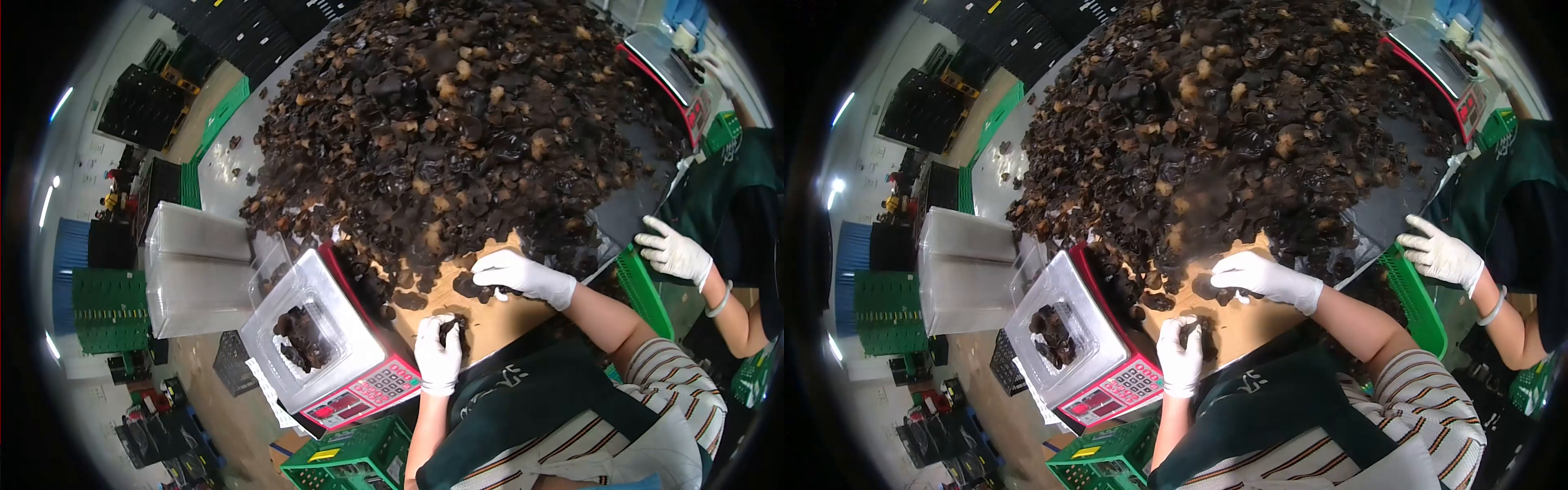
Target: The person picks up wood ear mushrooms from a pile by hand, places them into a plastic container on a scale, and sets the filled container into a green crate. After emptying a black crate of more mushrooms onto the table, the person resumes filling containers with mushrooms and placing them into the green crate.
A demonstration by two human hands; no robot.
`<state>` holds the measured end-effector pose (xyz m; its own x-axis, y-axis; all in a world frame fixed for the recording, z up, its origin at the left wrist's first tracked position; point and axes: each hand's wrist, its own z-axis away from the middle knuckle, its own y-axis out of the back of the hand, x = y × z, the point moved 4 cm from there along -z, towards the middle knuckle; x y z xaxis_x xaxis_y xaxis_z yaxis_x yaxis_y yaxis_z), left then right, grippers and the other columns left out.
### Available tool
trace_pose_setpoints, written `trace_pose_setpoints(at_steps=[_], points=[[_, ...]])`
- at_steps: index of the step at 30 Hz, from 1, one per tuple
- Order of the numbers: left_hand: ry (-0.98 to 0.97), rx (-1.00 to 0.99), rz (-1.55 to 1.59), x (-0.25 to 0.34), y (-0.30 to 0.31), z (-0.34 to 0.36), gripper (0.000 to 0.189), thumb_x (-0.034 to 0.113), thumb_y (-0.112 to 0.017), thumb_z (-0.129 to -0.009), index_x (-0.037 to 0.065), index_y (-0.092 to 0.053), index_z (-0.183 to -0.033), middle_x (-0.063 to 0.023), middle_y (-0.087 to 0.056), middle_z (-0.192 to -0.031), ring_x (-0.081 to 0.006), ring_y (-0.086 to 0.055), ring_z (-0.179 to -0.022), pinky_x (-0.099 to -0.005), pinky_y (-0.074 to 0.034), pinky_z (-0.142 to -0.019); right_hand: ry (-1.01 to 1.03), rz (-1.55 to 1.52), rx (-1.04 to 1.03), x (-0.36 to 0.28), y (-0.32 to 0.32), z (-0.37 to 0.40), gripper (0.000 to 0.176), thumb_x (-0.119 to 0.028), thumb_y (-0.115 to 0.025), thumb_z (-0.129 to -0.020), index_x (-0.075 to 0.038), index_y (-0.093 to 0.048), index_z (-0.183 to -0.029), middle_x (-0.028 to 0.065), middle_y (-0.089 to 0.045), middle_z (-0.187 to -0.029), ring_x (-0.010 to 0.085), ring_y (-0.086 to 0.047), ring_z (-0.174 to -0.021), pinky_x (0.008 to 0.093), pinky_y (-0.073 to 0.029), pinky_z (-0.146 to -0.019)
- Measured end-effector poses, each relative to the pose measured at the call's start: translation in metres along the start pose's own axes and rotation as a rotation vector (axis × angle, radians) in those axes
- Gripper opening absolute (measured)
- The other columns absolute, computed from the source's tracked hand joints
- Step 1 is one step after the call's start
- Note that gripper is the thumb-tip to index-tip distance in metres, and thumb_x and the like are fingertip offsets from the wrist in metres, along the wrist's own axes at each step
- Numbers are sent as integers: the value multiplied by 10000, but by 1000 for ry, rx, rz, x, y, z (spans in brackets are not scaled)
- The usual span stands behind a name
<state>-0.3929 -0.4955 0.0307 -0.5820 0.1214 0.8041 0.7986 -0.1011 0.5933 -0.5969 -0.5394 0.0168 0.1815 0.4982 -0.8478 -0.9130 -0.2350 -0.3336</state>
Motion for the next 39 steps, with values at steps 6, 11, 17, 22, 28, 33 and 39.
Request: trace_pose_setpoints(at_steps=[6, 11, 17, 22, 28, 33, 39], points=[[425, 34, 819, -7, 26, 26, 185, -45, -601, -821, 17, -610, -995, -59, -592, -1058, -130, -573, -896, -251, -458, -807, 16, 157, -18, -9, -18, -8, 180, -222, -632, -893, -65, -662, -976, -13, -617, -719, 24, -488, -496, 173, -378, -437], [225, 125, 659, 15, 77, 36, 237, -54, -623, -762, 23, -609, -987, -82, -579, -1034, -158, -567, -887, -282, -458, -812, 472, 985, 230, -32, -37, -15, 200, -247, -672, -791, -110, -670, -936, 77, -646, -773, 215, -608, -670, 313, -499, -638], [-109, 545, 66, 10, 196, 15, 206, -94, -535, -807, 25, -583, -968, -82, -566, -975, -166, -560, -892, -299, -473, -824, 533, 704, 22, -78, -105, -22, 202, -177, -705, -783, -35, -654, -917, 79, -628, -747, 143, -587, -646, 283, -477, -601], [-70, 645, -119, -37, 247, -20, 230, -59, -565, -785, 15, -587, -1002, -115, -537, -1098, -237, -544, -1013, -353, -416, -944, 669, 687, -192, -92, -197, -64, 255, -219, -675, -803, -54, -650, -996, 111, -656, -878, 223, -662, -762, 307, -521, -661], [2, 475, 466, -87, 239, -31, 394, 276, -407, -979, -7, -548, -1214, -133, -559, -1204, -244, -507, -1141, -365, -333, -1038, 1132, 1109, -119, -90, -272, -93, 281, -318, -596, -809, -87, -578, -968, 89, -577, -986, 283, -565, -923, 410, -471, -764], [-112, 667, 380, -85, 254, -17, 467, 315, -313, -1021, -54, -511, -1230, -170, -553, -1238, -246, -510, -1177, -379, -350, -1056, 1130, 861, 33, -107, -216, -63, 288, -233, -678, -742, -54, -645, -965, 100, -633, -959, 290, -586, -908, 405, -462, -819], [-9, 764, 225, -45, 262, 15, 270, 141, -413, -983, -22, -568, -1132, -121, -586, -1148, -207, -541, -1065, -367, -396, -975, 746, 1260, 3, -29, -137, -1, 177, -178, -648, -764, -100, -634, -923, 66, -601, -868, 257, -566, -849, 347, -459, -748]])
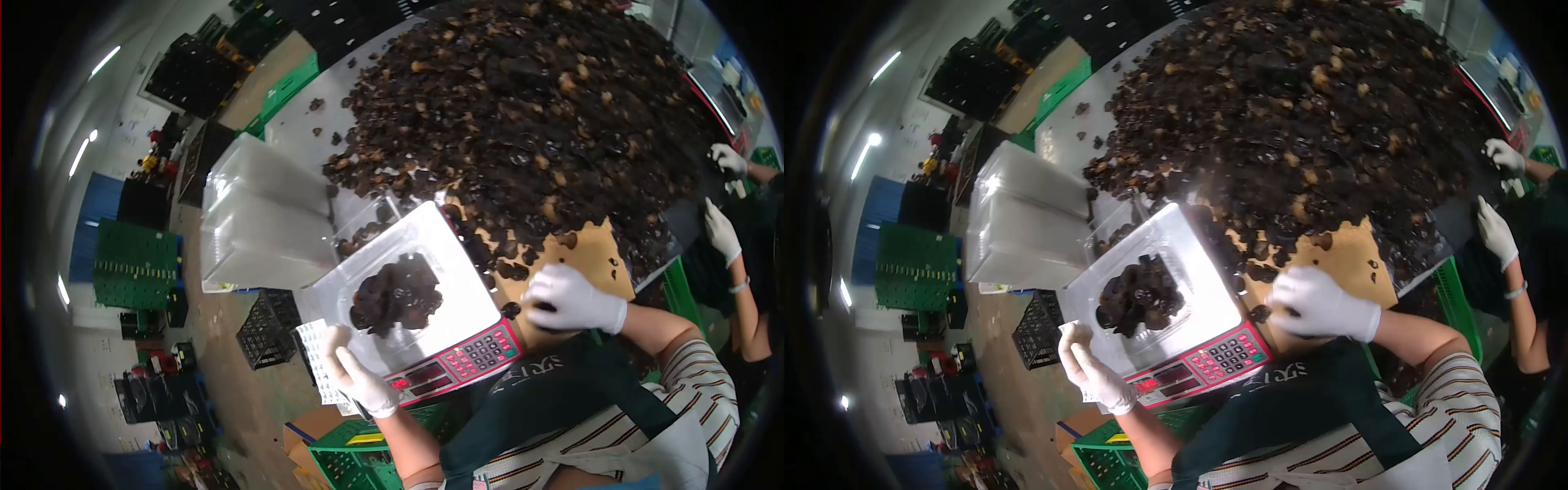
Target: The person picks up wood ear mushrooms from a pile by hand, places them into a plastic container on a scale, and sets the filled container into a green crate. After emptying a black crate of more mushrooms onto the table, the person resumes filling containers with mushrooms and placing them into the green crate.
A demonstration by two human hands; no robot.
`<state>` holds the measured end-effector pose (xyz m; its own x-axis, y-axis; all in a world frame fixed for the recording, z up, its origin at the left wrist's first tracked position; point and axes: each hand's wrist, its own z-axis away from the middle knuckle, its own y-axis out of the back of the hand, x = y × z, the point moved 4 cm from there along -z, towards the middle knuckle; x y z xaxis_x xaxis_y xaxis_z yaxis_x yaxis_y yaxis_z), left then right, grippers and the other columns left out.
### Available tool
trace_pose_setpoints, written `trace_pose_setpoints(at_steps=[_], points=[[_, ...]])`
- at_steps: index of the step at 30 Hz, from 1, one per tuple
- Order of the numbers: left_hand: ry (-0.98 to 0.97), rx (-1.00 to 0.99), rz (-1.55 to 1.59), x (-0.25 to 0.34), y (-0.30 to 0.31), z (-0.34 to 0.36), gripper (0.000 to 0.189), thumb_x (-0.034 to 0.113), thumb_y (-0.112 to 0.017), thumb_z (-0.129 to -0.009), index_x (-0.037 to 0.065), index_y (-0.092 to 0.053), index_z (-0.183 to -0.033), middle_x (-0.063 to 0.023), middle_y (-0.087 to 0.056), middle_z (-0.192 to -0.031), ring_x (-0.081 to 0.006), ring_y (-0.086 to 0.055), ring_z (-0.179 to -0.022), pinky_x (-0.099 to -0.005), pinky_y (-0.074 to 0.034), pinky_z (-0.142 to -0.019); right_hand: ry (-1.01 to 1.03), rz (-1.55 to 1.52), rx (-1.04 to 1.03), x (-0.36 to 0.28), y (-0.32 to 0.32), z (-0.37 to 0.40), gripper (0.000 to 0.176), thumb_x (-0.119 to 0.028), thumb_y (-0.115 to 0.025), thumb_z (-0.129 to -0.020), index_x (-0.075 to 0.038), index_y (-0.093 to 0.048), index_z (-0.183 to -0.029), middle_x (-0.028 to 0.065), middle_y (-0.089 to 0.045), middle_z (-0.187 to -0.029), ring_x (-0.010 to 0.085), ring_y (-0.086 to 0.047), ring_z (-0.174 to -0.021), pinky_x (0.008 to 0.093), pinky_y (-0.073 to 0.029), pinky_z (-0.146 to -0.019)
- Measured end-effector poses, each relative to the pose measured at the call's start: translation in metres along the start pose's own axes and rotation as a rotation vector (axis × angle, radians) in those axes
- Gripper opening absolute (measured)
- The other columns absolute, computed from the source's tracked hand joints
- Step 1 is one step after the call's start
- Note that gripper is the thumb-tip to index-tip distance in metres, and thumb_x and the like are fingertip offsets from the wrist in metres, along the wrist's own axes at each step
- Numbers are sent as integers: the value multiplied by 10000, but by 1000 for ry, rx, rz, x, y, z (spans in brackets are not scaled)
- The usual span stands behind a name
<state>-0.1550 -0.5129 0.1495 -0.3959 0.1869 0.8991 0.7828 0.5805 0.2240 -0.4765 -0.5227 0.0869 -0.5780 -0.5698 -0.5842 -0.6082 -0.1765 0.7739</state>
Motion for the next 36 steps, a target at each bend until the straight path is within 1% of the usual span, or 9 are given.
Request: trace_pose_setpoints(at_steps=[7, 10, 14, 21, 27, 30, 31, 33, 36], points=[[-436, -1115, -140, 60, -123, 97, 222, 62, -614, -823, 3, -605, -1037, -166, -594, -985, -294, -587, -942, -358, -489, -815, -69, -38, 4, 30, -52, 76, 241, -148, -618, -816, -84, -619, -1049, 72, -608, -967, 221, -576, -881, 327, -470, -782], [-681, -1193, -386, 34, -152, 145, 328, 109, -637, -765, 22, -588, -1077, -165, -576, -1056, -326, -555, -1015, -426, -434, -924, -691, -664, 147, 41, -22, 73, 288, -156, -583, -881, -37, -606, -1142, 66, -634, -1035, 170, -611, -858, 305, -495, -782], [-865, -1163, -1034, -4, -173, 162, 280, 141, -514, -797, 39, -550, -1055, -243, -555, -1096, -384, -512, -1117, -601, -247, -1060, -876, -1408, 372, 57, -7, 83, 348, -155, -525, -934, 64, -541, -1204, 120, -607, -1093, 185, -619, -959, 291, -530, -804], [-839, -1276, -1241, -32, -189, 167, 159, 126, -559, -775, 106, -541, -932, -107, -582, -805, -248, -646, -706, -389, -478, -778, -772, -1757, 485, 60, 8, 100, 343, -136, -512, -946, 52, -509, -1233, 118, -562, -1140, 194, -577, -1046, 362, -534, -892], [-598, -1377, -1031, -9, -196, 155, 222, 41, -536, -803, 76, -540, -1023, -90, -618, -890, -245, -658, -763, -312, -512, -672, -725, -1879, 483, 69, -2, 112, 330, -96, -518, -934, 36, -510, -1236, 125, -541, -1174, 220, -570, -1079, 413, -527, -910], [-89, -1270, -176, -27, -200, 149, 332, -29, -502, -838, 39, -517, -1163, -109, -607, -919, -220, -629, -820, -361, -534, -737, -658, -1763, 445, 71, -3, 114, 329, -79, -514, -930, 44, -513, -1235, 130, -548, -1178, 211, -579, -1075, 367, -524, -904], [505, -1170, 171, -27, -203, 154, 363, -73, -494, -860, 29, -499, -1208, -99, -580, -996, -191, -595, -892, -347, -537, -800, -592, -1606, 419, 70, -3, 113, 330, -74, -509, -931, 47, -513, -1237, 132, -553, -1176, 205, -584, -1068, 350, -521, -901], [1000, -1046, 574, -25, -205, 158, 351, -35, -557, -865, 45, -502, -1203, -62, -540, -1079, -212, -597, -915, -360, -534, -843, -554, -1434, 370, 67, -7, 112, 333, -67, -501, -931, 53, -512, -1242, 132, -564, -1169, 194, -593, -1051, 321, -517, -896], [1002, -966, 656, -32, -203, 167, 411, -60, -549, -866, 45, -479, -1257, -95, -565, -1150, -198, -588, -1017, -361, -536, -863, -599, -1413, 341, 59, -5, 108, 344, -57, -491, -928, 45, -514, -1256, 114, -593, -1144, 184, -605, -1017, 299, -515, -871]])
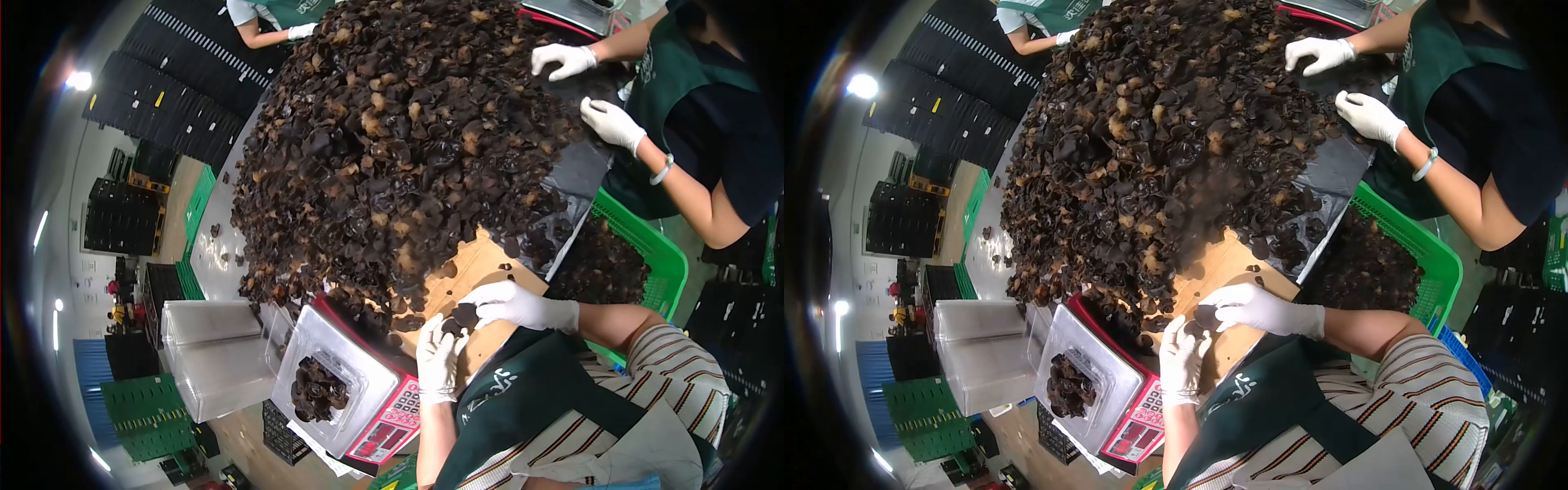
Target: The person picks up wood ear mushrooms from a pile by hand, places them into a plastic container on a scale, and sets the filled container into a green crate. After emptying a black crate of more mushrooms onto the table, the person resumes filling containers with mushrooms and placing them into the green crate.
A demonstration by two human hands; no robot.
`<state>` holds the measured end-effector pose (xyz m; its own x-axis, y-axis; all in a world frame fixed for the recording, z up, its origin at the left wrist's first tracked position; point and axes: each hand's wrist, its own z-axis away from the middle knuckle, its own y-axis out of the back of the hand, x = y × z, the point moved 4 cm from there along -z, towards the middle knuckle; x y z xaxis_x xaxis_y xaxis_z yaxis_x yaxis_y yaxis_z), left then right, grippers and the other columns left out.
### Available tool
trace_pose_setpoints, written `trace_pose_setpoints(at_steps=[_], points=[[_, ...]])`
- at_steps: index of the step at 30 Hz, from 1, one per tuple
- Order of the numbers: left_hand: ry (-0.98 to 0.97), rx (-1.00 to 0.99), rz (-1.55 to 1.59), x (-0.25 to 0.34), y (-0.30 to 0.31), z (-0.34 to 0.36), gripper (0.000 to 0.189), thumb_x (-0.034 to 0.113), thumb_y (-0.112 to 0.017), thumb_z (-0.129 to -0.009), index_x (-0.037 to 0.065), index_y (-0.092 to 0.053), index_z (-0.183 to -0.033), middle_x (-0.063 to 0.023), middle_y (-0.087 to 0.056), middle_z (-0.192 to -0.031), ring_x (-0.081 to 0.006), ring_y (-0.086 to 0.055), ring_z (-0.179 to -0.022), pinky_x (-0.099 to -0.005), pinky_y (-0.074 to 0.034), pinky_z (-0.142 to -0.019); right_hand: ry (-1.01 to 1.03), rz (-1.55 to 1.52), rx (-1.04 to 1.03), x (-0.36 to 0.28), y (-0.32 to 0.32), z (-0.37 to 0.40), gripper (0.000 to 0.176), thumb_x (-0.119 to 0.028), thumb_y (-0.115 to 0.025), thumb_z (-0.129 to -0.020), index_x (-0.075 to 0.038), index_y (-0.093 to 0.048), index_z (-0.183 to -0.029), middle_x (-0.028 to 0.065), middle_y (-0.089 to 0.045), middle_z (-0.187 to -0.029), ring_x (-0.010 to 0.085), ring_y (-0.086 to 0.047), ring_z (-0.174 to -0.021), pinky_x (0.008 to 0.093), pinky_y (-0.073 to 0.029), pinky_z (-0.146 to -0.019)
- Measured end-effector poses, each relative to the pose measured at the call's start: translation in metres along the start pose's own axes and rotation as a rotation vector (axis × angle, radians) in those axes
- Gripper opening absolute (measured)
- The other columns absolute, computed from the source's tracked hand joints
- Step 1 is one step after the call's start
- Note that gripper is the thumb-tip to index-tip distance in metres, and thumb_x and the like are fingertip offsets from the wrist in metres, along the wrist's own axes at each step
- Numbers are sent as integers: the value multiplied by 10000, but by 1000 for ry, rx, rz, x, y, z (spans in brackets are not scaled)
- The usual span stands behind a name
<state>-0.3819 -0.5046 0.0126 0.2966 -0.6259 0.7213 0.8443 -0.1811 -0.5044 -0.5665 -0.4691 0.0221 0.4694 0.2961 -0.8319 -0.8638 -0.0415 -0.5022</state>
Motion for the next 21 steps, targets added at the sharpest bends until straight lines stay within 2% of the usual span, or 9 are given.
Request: trace_pose_setpoints(at_steps=[3, 6, 10, 13, 15, 16, 17, 19, 21], points=[[-105, 6, -113, -4, 4, 2, 486, -68, -597, -833, 52, -465, -1285, -102, -560, -1189, -203, -577, -1058, -347, -508, -902, -15, 54, 23, 3, 2, -3, 337, -53, -508, -914, 39, -535, -1237, 113, -622, -1094, 168, -616, -976, 284, -508, -834], [-209, -16, -244, -11, 10, -1, 549, -96, -631, -792, 69, -479, -1292, -103, -567, -1186, -210, -577, -1034, -331, -507, -872, 236, 557, -43, -5, -3, -6, 335, -59, -531, -894, 32, -552, -1215, 123, -650, -1032, 154, -626, -931, 277, -495, -809], [197, -55, 484, -18, -4, -6, 372, 117, -579, -904, 4, -496, -1249, -185, -573, -1161, -306, -581, -1053, -464, -555, -853, 215, 584, -189, -16, -30, 0, 346, -53, -545, -855, -40, -580, -1199, 140, -670, -1011, 211, -657, -913, 309, -497, -793], [246, 110, 583, -21, -1, -2, 226, 152, -625, -893, 8, -607, -1065, -150, -631, -1049, -265, -629, -940, -410, -574, -797, 264, 726, -221, -33, -33, -12, 296, 5, -508, -801, -19, -615, -1076, 148, -677, -942, 264, -668, -889, 331, -520, -744], [190, 134, 592, -32, 25, -15, 185, 128, -628, -886, 20, -619, -1035, -136, -648, -1005, -245, -644, -866, -358, -588, -702, 536, 728, -12, -32, -16, -33, 240, 42, -501, -777, -24, -631, -968, 117, -667, -887, 252, -643, -787, 331, -511, -707], [116, 48, 481, -21, 26, -17, 129, 75, -635, -866, 25, -626, -985, -118, -658, -953, -233, -653, -806, -320, -585, -649, 505, 774, 49, -46, -11, -41, 228, 67, -475, -761, -15, -627, -910, 129, -657, -857, 265, -642, -802, 339, -517, -728], [85, 166, 314, -7, 22, -17, 70, 29, -646, -842, 40, -613, -903, -97, -641, -916, -197, -632, -735, -291, -562, -618, 661, 761, 68, -54, -2, -49, 279, 38, -501, -759, -40, -616, -1002, 120, -632, -926, 265, -634, -780, 351, -513, -698], [-143, 90, -62, 11, 16, -29, 71, 20, -630, -849, 71, -583, -865, -64, -604, -929, -174, -599, -737, -279, -546, -642, 604, 1459, 420, -55, 4, -70, 361, -22, -535, -759, -71, -575, -1114, 111, -579, -1015, 246, -621, -737, 360, -500, -649], [-273, 87, -410, 25, 6, -31, 187, -92, -543, -755, 79, -541, -831, -77, -558, -972, -158, -558, -802, -258, -514, -642, 487, 1672, 446, -46, 6, -78, 407, -62, -542, -762, -98, -547, -1167, 104, -545, -1052, 239, -611, -718, 363, -491, -615]])
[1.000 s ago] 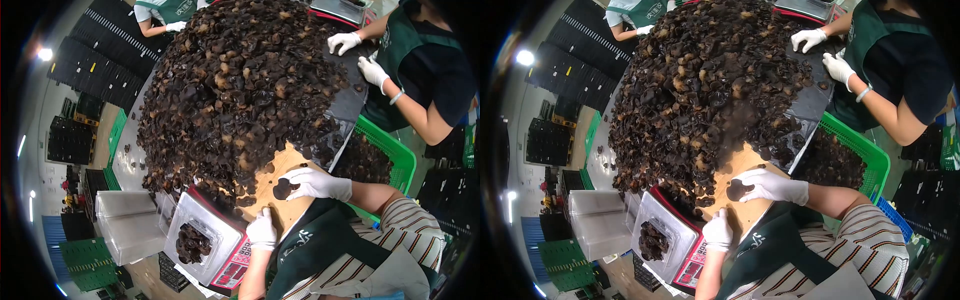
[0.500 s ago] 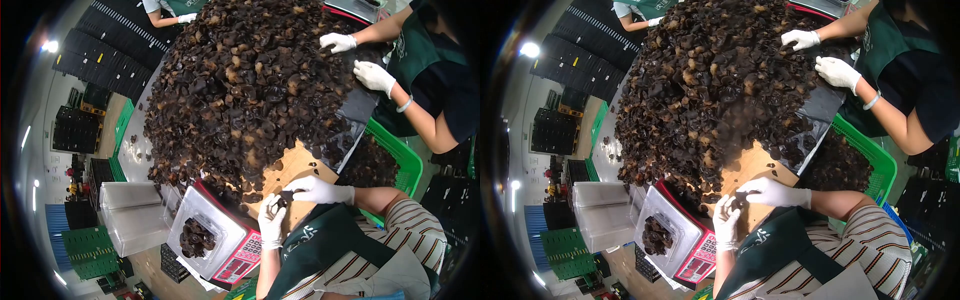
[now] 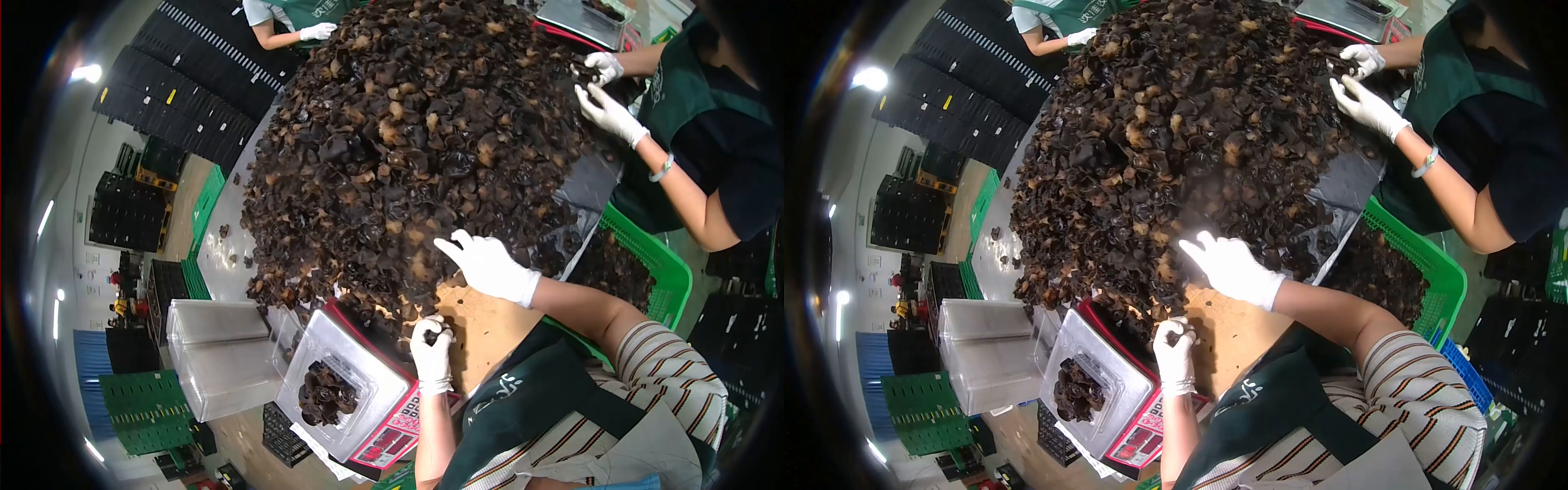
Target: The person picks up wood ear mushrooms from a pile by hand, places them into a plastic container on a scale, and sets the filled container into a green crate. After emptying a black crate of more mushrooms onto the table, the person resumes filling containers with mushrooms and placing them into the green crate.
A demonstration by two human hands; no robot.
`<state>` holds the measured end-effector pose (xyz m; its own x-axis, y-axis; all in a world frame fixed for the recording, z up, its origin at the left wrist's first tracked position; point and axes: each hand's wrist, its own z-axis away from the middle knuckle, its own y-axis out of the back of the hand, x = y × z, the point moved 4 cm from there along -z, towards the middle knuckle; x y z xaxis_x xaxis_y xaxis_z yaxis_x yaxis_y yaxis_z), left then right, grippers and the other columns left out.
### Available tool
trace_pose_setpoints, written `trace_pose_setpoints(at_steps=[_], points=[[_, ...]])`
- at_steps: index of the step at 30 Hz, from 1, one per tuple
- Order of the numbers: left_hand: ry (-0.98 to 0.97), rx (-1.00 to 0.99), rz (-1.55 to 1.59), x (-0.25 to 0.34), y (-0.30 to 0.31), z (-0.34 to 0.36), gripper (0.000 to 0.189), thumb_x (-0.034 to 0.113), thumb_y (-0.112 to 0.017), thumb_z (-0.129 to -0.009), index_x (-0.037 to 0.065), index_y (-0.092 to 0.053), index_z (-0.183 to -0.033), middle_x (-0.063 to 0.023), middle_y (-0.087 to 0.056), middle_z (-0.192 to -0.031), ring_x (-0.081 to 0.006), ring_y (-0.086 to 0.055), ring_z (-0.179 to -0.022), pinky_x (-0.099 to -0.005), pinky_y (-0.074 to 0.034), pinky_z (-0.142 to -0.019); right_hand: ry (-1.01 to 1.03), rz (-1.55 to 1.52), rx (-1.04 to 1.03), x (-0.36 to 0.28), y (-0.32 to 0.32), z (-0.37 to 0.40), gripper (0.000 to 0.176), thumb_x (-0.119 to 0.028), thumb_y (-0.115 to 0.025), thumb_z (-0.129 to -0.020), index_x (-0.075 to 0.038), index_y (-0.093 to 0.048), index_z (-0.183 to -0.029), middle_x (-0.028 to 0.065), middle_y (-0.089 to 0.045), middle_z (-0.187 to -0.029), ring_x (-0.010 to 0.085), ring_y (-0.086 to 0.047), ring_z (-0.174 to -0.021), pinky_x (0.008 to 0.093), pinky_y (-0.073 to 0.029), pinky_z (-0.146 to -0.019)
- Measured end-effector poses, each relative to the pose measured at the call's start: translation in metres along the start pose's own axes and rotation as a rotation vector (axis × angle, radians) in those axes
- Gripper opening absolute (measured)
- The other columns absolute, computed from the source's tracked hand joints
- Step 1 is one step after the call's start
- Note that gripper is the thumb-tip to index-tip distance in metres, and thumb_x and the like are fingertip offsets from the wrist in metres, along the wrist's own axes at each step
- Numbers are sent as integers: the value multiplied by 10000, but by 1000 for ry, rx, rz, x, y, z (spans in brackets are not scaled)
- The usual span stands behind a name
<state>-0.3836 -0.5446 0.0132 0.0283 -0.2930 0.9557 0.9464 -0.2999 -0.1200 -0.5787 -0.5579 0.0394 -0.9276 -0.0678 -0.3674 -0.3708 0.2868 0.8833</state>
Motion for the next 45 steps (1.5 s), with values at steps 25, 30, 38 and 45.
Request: trace_pose_setpoints(at_steps=[25, 30, 38, 45], points=[[-485, 2, -966, 33, -24, 44, 412, -101, -485, -717, 10, -604, -1095, -209, -565, -1171, -445, -498, -1093, -464, -427, -930, 119, -280, -154, 14, 22, 66, 275, -200, -629, -799, -125, -581, -1060, 67, -564, -920, 241, -609, -677, 339, -490, -533], [-425, -24, -1183, 17, -56, 25, 333, 222, -607, -876, 28, -574, -1144, -166, -573, -965, -322, -601, -859, -376, -513, -688, 128, -404, -79, 25, 16, 60, 237, -197, -658, -783, -105, -593, -991, 73, -576, -869, 240, -617, -692, 340, -488, -558], [-271, 24, -778, 3, -43, 25, 287, 50, -751, -735, 61, -506, -882, -28, -540, -663, -121, -497, -580, -271, -440, -570, -292, -694, -372, 38, 34, 58, 221, -198, -661, -762, -75, -532, -893, 116, -575, -782, 272, -599, -669, 354, -462, -601], [-202, 105, -552, 10, -31, 40, 299, 17, -764, -705, 42, -527, -886, -59, -525, -731, -157, -491, -640, -276, -447, -627, -124, -475, -65, 30, 42, 35, 218, -11, -503, -752, -81, -540, -955, 115, -590, -878, 314, -623, -738, 383, -499, -658]])
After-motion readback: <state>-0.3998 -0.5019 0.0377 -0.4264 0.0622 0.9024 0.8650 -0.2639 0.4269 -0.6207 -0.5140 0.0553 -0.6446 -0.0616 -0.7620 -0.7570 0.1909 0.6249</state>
